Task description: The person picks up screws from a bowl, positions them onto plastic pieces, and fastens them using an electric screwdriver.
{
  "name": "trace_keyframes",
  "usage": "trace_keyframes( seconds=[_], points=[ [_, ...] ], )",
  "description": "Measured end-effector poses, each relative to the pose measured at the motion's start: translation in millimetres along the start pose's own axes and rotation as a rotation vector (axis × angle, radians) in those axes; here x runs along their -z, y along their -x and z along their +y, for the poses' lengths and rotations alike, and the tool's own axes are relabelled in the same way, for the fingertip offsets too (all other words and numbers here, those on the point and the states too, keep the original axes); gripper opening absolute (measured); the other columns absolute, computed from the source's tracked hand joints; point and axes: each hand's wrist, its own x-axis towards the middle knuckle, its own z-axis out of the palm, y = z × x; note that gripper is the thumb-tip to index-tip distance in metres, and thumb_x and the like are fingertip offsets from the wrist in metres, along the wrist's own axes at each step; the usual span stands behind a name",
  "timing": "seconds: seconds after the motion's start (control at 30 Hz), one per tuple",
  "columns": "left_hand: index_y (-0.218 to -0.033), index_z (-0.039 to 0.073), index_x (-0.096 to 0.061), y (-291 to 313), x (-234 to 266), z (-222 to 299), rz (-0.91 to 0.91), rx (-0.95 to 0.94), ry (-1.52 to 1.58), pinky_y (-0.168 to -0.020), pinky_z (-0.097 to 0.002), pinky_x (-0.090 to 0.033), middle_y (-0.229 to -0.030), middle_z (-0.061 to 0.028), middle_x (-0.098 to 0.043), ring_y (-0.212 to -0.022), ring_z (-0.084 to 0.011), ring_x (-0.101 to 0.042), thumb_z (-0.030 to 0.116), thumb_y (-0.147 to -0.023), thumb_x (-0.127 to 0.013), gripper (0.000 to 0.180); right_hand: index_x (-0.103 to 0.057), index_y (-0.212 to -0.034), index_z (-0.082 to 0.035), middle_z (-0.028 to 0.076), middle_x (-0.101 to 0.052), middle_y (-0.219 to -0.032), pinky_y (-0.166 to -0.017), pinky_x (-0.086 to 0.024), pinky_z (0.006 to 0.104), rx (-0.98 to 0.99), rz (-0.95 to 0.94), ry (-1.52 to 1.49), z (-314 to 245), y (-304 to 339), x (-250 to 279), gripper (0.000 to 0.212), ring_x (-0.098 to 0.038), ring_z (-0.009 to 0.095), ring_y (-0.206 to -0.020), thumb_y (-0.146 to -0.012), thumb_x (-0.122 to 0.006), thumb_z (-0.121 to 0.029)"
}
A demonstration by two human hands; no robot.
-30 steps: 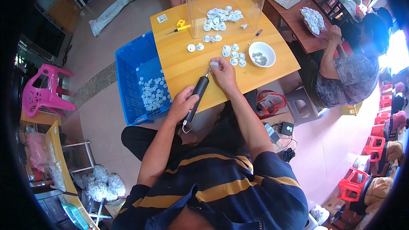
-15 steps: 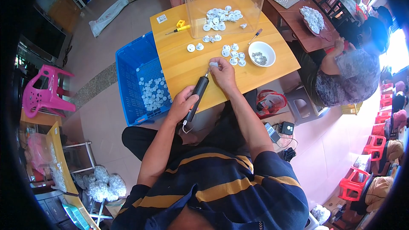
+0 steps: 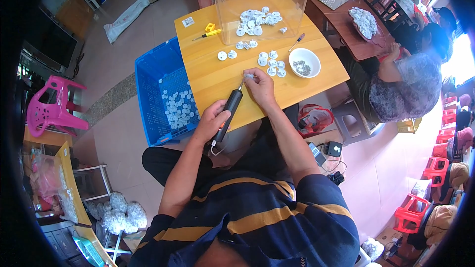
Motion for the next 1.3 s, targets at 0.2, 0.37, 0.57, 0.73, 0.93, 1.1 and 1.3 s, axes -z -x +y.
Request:
trace_keyframes(
  seconds=[0.2,0.37,0.57,0.73,0.93,1.1,1.3],
  points=[
    [-0.134,0.001,-0.053,1.9,2.0,-1.8,-0.024,-0.016,0.004,-0.064,-0.0275,-0.057,-0.095,-0.0043,-0.062,-0.074,-0.0093,-0.060,0.014,-0.097,-0.059,0.040,-0.067,-0.110,0.000,0.003,-0.069,-0.094,-0.075,-0.054,0.0221,-0.004,-0.055,-0.001,-1.7,1.6,2.8,0.014,-0.066,0.010,-0.084,-0.096,-0.064,0.000],
    [-0.130,0.000,-0.055,2.0,1.7,-2.5,-0.013,-0.019,0.012,-0.063,-0.0270,-0.054,-0.092,-0.0053,-0.063,-0.071,-0.0102,-0.059,0.014,-0.096,-0.060,0.037,-0.067,-0.110,0.000,0.003,-0.069,-0.091,-0.074,-0.053,0.0219,0.011,-0.069,-0.030,-2.1,1.9,3.0,0.013,-0.063,0.008,-0.079,-0.097,-0.064,0.000],
    [-0.129,0.000,-0.055,2.4,0.5,1.2,-0.007,-0.014,0.016,-0.062,-0.0269,-0.053,-0.089,-0.0049,-0.063,-0.070,-0.0100,-0.059,0.013,-0.096,-0.059,0.036,-0.067,-0.109,0.001,0.003,-0.069,-0.094,-0.076,-0.054,0.0225,0.010,-0.074,0.004,2.1,0.5,4.8,0.013,-0.066,0.009,-0.085,-0.096,-0.064,0.001],
    [-0.129,0.001,-0.056,1.7,1.0,0.7,-0.011,-0.008,0.018,-0.061,-0.0260,-0.052,-0.088,-0.0044,-0.063,-0.070,-0.0097,-0.059,0.013,-0.096,-0.059,0.036,-0.070,-0.106,0.000,0.001,-0.071,-0.091,-0.072,-0.052,0.0220,0.024,-0.045,-0.028,4.0,0.8,2.7,0.014,-0.065,0.006,-0.081,-0.092,-0.068,0.000],
    [-0.128,0.001,-0.056,1.9,1.6,1.4,-0.012,0.003,0.020,-0.062,-0.0246,-0.050,-0.088,-0.0034,-0.062,-0.071,-0.0085,-0.058,0.013,-0.095,-0.059,0.036,-0.067,-0.109,0.000,0.002,-0.069,-0.097,-0.079,-0.055,0.0228,-0.003,-0.078,0.058,0.2,1.7,3.9,0.014,-0.067,0.009,-0.089,-0.096,-0.064,0.002],
    [-0.129,0.001,-0.056,-0.1,3.5,-1.5,-0.018,-0.017,0.005,-0.061,-0.0257,-0.052,-0.088,-0.0037,-0.063,-0.071,-0.0092,-0.058,0.014,-0.095,-0.059,0.036,-0.068,-0.109,0.000,0.001,-0.069,-0.096,-0.077,-0.055,0.0218,0.002,-0.063,0.045,-1.0,3.4,1.1,0.013,-0.067,0.009,-0.087,-0.096,-0.065,0.001],
    [-0.129,0.001,-0.056,2.1,2.7,2.9,-0.018,0.004,0.024,-0.062,-0.0259,-0.053,-0.088,-0.0039,-0.063,-0.070,-0.0098,-0.059,0.014,-0.095,-0.059,0.036,-0.068,-0.109,0.001,0.001,-0.069,-0.094,-0.075,-0.054,0.0218,0.038,-0.047,0.141,-0.7,5.3,-0.2,0.014,-0.065,0.007,-0.084,-0.095,-0.066,-0.001]
  ],
)
